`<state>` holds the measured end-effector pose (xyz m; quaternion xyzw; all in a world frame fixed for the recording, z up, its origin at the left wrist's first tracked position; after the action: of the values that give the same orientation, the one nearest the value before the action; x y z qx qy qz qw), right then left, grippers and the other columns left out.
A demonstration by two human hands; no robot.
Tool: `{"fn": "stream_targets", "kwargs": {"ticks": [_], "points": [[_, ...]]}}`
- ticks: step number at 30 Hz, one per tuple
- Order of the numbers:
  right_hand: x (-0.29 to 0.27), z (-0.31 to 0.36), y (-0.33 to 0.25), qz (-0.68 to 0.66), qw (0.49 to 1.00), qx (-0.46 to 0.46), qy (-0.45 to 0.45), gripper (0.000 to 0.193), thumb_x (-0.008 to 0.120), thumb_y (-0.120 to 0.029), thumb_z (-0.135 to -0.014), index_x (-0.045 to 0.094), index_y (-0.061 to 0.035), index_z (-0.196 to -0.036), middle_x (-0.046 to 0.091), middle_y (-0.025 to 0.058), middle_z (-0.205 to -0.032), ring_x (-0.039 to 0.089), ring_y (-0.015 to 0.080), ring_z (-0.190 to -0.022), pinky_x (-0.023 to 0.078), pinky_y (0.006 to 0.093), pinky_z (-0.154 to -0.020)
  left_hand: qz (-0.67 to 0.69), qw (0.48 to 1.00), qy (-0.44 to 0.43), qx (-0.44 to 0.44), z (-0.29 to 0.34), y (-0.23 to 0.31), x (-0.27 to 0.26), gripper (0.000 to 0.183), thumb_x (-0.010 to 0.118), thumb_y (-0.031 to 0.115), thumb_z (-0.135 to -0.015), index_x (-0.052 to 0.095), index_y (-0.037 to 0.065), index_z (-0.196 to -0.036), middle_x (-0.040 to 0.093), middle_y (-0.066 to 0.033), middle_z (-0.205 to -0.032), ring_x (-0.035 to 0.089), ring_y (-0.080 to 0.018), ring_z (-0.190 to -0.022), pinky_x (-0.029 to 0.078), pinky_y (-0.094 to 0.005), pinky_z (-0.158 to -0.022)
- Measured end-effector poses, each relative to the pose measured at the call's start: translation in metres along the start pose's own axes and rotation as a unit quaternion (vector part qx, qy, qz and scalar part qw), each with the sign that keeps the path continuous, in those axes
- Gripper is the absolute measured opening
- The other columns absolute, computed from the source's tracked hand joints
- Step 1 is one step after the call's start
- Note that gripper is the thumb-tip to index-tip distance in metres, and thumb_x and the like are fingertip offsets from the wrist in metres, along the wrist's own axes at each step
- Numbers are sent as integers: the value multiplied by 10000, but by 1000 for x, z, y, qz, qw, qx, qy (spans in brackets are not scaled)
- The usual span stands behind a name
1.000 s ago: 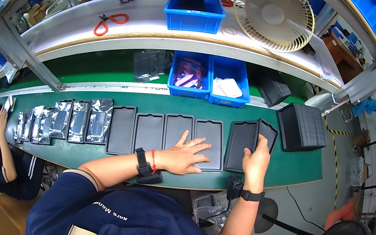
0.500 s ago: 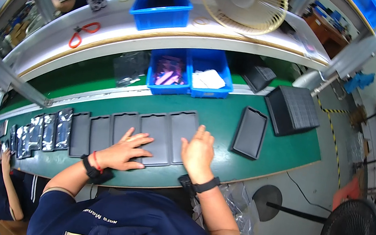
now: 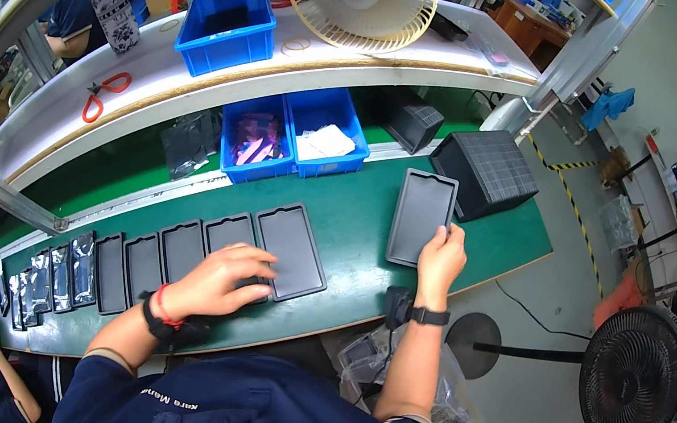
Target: Placing electronic components into plastic trays and sealing them in anti-static bags.
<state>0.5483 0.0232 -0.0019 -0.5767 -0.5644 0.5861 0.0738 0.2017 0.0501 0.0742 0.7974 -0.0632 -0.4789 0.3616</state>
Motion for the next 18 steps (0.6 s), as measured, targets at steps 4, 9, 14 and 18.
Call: {"fn": "stream_targets", "kwargs": {"ticks": [4, 9, 14, 18], "points": [[-1, 48, -60, -218, 970, -106, 2, 291, 758, -85, -699, 603, -10, -934, 588, 80, -887, 563, 193, -741, 479, 318, -659, 212, 968, 52, -126, -72, -13, 39, 273, 652, 218, -864, 618, 15, -1044, 658, -60, -907, 602, -105, -820, 482, -263, -665], [-4, 85, -106, -200, 962, -158, -94, 265, 780, -65, -690, 599, -6, -875, 546, 12, -791, 508, 95, -678, 447, 240, -620, 396, 905, 108, -117, -111, -34, 83, 175, 596, 139, -909, 460, 40, -863, 577, -24, -828, 537, -45, -680, 471, -202, -564], [8, 78, -84, -340, 915, -44, -212, 85, 659, -28, -828, 576, -11, -833, 562, -14, -758, 494, 38, -654, 413, 193, -590, 464, 869, 79, -155, -109, -35, 90, 211, 618, 126, -894, 438, 60, -804, 581, -28, -701, 567, -70, -570, 489, -201, -489], [-8, 56, -63, -372, 907, 3, -196, 52, 614, -67, -876, 577, -52, -843, 546, -56, -762, 470, 20, -676, 386, 182, -617, 493, 843, 117, -181, -105, -37, 83, 238, 647, 127, -872, 438, 65, -777, 585, -40, -613, 597, -107, -506, 500, -222, -448]]}}
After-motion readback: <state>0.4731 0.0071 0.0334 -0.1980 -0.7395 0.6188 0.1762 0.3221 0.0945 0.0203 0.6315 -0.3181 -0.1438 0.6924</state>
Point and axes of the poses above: each hand's wrist, its own z-axis away from the middle knuckle, its own x-axis out of the palm, y = z × x, the point moved 7 cm from there along -z, towards the middle knuckle
